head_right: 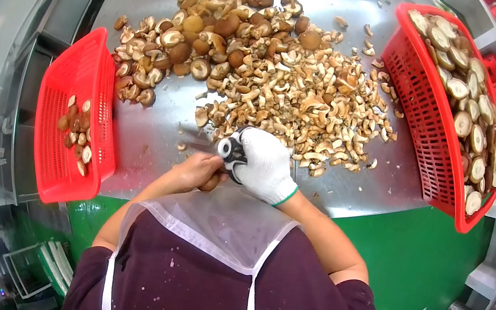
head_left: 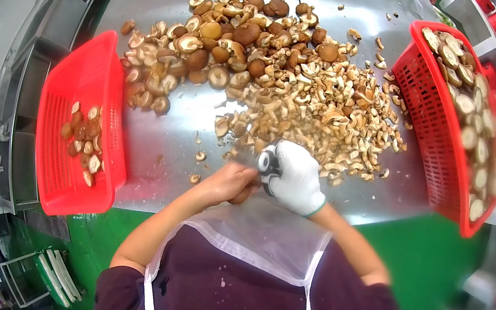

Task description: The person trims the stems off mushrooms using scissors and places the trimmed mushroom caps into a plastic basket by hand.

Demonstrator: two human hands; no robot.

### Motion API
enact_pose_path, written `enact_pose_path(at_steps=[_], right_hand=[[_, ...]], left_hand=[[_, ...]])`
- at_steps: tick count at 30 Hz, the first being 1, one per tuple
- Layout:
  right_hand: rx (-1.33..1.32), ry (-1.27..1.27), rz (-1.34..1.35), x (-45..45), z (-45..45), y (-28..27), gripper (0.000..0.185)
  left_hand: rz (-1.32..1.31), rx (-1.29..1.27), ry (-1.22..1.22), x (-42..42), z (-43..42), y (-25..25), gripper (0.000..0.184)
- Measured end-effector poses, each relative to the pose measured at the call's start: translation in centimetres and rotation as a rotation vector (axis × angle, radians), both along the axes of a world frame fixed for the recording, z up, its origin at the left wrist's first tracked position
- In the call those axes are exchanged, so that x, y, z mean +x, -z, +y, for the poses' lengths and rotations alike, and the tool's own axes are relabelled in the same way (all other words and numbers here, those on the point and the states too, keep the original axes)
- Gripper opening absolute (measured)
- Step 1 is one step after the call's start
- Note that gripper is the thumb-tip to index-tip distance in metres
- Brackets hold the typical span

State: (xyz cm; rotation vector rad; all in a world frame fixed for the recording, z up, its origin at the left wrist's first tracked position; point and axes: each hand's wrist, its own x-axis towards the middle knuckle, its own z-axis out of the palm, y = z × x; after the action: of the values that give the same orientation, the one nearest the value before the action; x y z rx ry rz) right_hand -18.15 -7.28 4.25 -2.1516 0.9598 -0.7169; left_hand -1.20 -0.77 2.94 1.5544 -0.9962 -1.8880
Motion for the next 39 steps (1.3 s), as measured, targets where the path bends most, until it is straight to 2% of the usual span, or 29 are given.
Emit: enact_pose_path(at_steps=[2, 4, 6, 8, 9, 10, 11, 12, 13, 14, 17, 19, 21, 22, 25, 26, 28, 31, 35, 37, 39], right_hand=[[-0.120, -0.064, -0.037, -0.1, 0.0, 0.0, 0.028], [-0.161, -0.080, -0.024, 0.1, 0.1, -0.3, 0.023], [0.219, -0.014, -0.188, 0.3, 0.5, 0.4, 0.018], [0.675, 0.033, -0.274, 0.1, 0.7, -0.1, 0.015], [0.529, 0.002, -0.189, -0.1, 0.5, -0.6, 0.018], [0.522, 0.011, -0.226, -0.2, 0.5, -0.6, 0.017], [0.516, 0.019, -0.265, -0.1, 0.6, -0.6, 0.017], [0.573, 0.131, -0.229, 0.2, 0.1, -1.2, 0.016], [0.399, 0.149, -0.306, -0.3, -0.7, -1.0, 0.015], [0.385, 0.156, -0.413, -0.8, -1.7, -0.8, 0.015], [-0.203, 0.320, 0.006, -2.4, -5.2, -2.0, 0.024], [-0.309, 0.300, 0.041, -3.1, -5.8, -1.7, 0.022], [0.041, 0.232, 0.017, -2.8, -4.6, -1.7, 0.020], [0.006, 0.181, 0.010, -2.2, -4.1, -1.1, 0.017], [0.303, 0.077, -0.075, -0.8, -1.9, -0.5, 0.019], [0.364, 0.055, -0.091, -0.4, -1.3, -0.2, 0.021], [0.314, 0.037, -0.065, 0.4, -0.7, -0.6, 0.025], [0.156, 0.052, -0.070, 1.0, -0.4, -0.6, 0.020], [0.123, 0.058, -0.083, 1.2, -0.3, -0.6, 0.014], [0.002, 0.033, -0.052, 1.0, -0.3, -0.3, 0.014], [-0.054, 0.002, -0.022, 1.1, -0.2, -0.2, 0.015]], left_hand=[[-0.143, -0.210, -0.045, -0.7, 0.8, 2.0, 0.022], [-0.262, -0.809, 0.090, -0.1, 0.4, 2.5, 0.021], [0.010, 0.060, -0.129, -0.6, 0.2, 0.7, 0.023], [-0.161, -0.226, -0.201, -0.6, 0.5, 3.5, 0.023], [-0.249, -0.367, -0.237, -0.6, 0.4, 3.6, 0.023], [-0.272, -0.348, -0.180, -0.1, 0.4, 3.3, 0.024], [-0.202, -0.336, -0.222, -0.1, 0.5, 2.9, 0.026], [-0.132, -0.325, -0.264, -0.2, 0.6, 2.6, 0.028], [-0.062, -0.314, -0.304, -0.1, 0.7, 2.5, 0.030], [-0.040, -0.322, -0.302, 0.2, 0.7, 2.6, 0.029], [0.001, -0.366, -0.313, 0.8, 0.7, 2.3, 0.027], [-0.004, -0.405, -0.344, 0.6, 0.7, 1.7, 0.025], [-0.148, -0.424, -0.286, 0.8, 0.6, 1.8, 0.023], [-0.217, -0.430, -0.253, 0.8, 0.7, 1.9, 0.022], [-0.554, -0.750, -0.117, 0.1, 0.7, 1.8, 0.021], [-0.613, -0.777, -0.104, -0.1, 0.7, 1.4, 0.022], [-0.739, -0.833, -0.084, -0.5, 0.7, 0.4, 0.023], [-0.782, -0.801, -0.066, -0.6, 0.9, 0.2, 0.021], [-0.763, -0.735, -0.030, -0.7, 0.8, 0.8, 0.014], [-0.767, -0.673, 0.019, -0.5, 0.7, 0.8, 0.012], [-0.743, -0.716, 0.021, -0.4, 0.7, 1.9, 0.014]])
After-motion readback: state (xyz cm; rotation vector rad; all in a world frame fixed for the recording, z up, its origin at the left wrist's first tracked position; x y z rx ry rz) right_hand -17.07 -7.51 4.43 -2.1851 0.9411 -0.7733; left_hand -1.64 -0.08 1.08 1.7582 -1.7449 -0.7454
